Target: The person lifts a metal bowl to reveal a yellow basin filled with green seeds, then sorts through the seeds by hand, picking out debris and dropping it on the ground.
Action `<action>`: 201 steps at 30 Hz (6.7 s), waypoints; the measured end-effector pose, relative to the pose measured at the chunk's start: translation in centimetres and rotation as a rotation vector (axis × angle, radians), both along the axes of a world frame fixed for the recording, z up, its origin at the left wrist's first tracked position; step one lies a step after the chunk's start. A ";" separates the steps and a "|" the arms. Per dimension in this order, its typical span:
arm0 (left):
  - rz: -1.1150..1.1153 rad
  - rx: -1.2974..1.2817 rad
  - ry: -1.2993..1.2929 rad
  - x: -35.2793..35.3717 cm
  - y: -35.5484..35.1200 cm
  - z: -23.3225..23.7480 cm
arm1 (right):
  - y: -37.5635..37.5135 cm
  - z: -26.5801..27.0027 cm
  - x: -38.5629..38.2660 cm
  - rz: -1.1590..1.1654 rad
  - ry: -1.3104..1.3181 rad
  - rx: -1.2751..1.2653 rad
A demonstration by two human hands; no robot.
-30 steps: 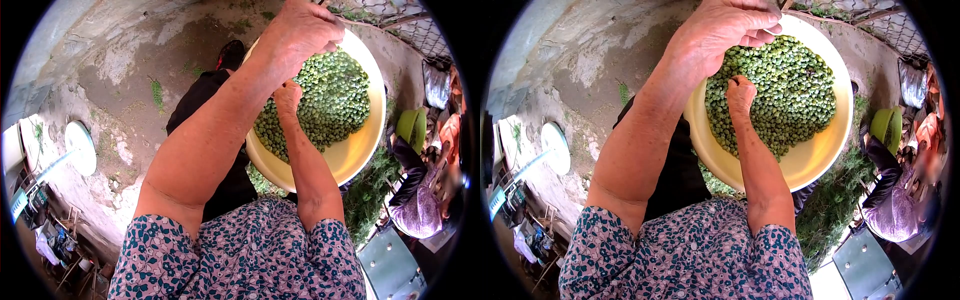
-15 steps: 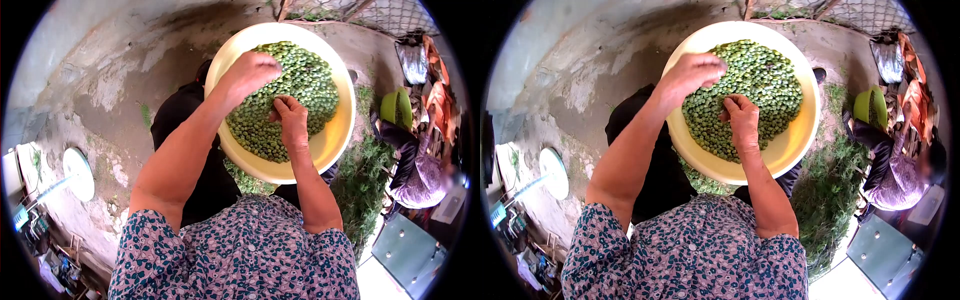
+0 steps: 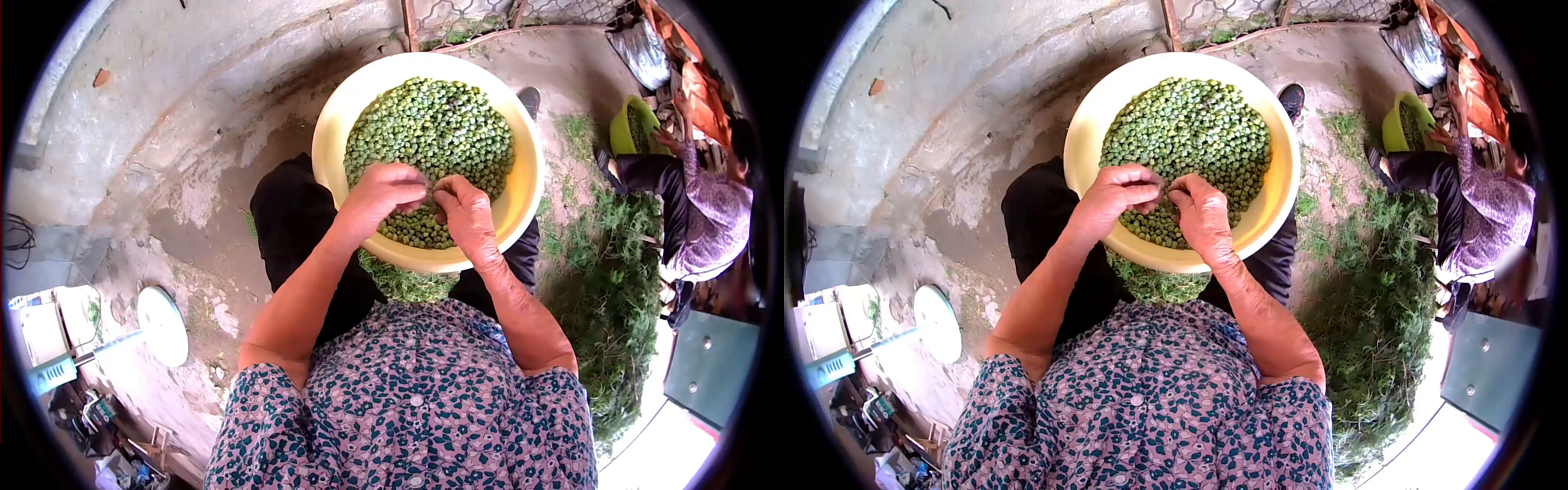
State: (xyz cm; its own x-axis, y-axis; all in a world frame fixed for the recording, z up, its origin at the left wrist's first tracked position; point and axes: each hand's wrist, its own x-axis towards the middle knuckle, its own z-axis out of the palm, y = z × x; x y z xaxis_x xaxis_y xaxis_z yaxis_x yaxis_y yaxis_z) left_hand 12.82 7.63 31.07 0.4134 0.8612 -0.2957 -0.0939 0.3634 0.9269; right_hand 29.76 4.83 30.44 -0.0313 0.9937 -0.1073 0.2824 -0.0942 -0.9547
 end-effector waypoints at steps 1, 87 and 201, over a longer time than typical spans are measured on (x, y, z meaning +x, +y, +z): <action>0.036 -0.084 -0.103 -0.4 -0.2 -0.3 | -0.1 0.1 0.3 -0.026 0.085 -0.084; -0.221 1.031 -0.465 3.7 -3.1 16.8 | -6.6 -9.5 13.6 -0.678 -0.586 0.114; 0.450 0.293 0.123 -4.6 0.1 6.2 | -6.9 -9.2 13.9 -0.603 -0.678 0.147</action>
